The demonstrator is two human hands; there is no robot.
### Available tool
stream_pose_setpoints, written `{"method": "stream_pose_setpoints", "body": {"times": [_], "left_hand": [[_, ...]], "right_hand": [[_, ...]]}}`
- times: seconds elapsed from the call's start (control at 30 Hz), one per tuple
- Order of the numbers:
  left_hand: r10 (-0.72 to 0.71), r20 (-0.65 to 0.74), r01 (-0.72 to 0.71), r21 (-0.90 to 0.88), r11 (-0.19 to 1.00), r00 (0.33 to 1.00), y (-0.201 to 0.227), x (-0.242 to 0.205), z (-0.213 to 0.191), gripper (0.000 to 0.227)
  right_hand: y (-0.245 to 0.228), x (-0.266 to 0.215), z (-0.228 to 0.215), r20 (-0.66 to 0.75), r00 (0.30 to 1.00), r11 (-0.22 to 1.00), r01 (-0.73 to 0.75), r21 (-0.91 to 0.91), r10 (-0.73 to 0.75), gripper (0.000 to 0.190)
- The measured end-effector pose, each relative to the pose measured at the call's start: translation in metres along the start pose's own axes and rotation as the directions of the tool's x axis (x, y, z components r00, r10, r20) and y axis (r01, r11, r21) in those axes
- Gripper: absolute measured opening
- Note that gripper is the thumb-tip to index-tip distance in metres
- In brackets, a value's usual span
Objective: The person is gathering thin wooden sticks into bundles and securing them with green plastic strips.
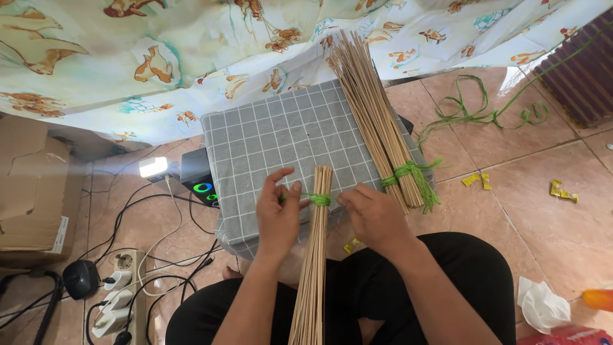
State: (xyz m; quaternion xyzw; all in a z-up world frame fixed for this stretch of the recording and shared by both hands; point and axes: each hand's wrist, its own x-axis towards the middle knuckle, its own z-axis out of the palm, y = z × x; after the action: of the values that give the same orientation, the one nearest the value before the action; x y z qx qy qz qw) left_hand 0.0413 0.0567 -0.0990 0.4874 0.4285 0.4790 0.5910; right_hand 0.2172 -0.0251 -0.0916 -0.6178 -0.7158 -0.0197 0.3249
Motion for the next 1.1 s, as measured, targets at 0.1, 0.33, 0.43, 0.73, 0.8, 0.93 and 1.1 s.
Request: {"method": "stream_pose_setpoints", "body": {"times": [0.1, 0.33, 0.43, 0.73, 0.8, 0.93, 1.1], "left_hand": [[-0.082, 0.03, 0.082, 0.004, 0.997, 0.996, -0.003, -0.005, -0.001, 0.031], [-0.078, 0.156, 0.102, -0.154, 0.983, 0.985, 0.019, -0.011, -0.008, 0.036], [-0.102, 0.141, 0.063, 0.252, 0.966, 0.985, 0.057, -0.016, -0.039, 0.079], [-0.14, -0.278, 0.045, -0.321, 0.946, 0.95, 0.053, 0.023, -0.124, 0.024], [-0.222, -0.393, 0.045, -0.412, 0.91, 0.892, 0.049, 0.025, -0.118, 0.025], [-0.19, -0.217, 0.112, -0.327, 0.938, 0.957, 0.013, 0.026, -0.093, 0.028], [-0.009, 0.02, -0.009, 0.768, 0.641, 1.0, 0.015, 0.009, -0.07, 0.039]], "right_hand": [[-0.003, 0.004, 0.002, -0.116, 0.959, 0.923, 0.212, -0.32, -0.261, 0.039], [0.005, -0.001, 0.014, -0.051, 0.946, 0.931, 0.305, -0.199, -0.32, 0.026], [0.031, 0.008, -0.027, -0.206, 0.923, 0.868, 0.204, -0.453, -0.325, 0.015], [0.026, -0.06, -0.138, -0.046, 0.9, 0.538, -0.299, -0.789, 0.433, 0.039], [0.007, -0.069, -0.141, 0.117, 0.574, 0.534, -0.643, -0.549, 0.811, 0.042], [-0.025, -0.049, -0.107, 0.119, 0.648, 0.623, -0.642, -0.448, 0.753, 0.046], [-0.009, -0.006, -0.052, 0.334, 0.658, 0.729, -0.522, -0.444, 0.675, 0.073]]}}
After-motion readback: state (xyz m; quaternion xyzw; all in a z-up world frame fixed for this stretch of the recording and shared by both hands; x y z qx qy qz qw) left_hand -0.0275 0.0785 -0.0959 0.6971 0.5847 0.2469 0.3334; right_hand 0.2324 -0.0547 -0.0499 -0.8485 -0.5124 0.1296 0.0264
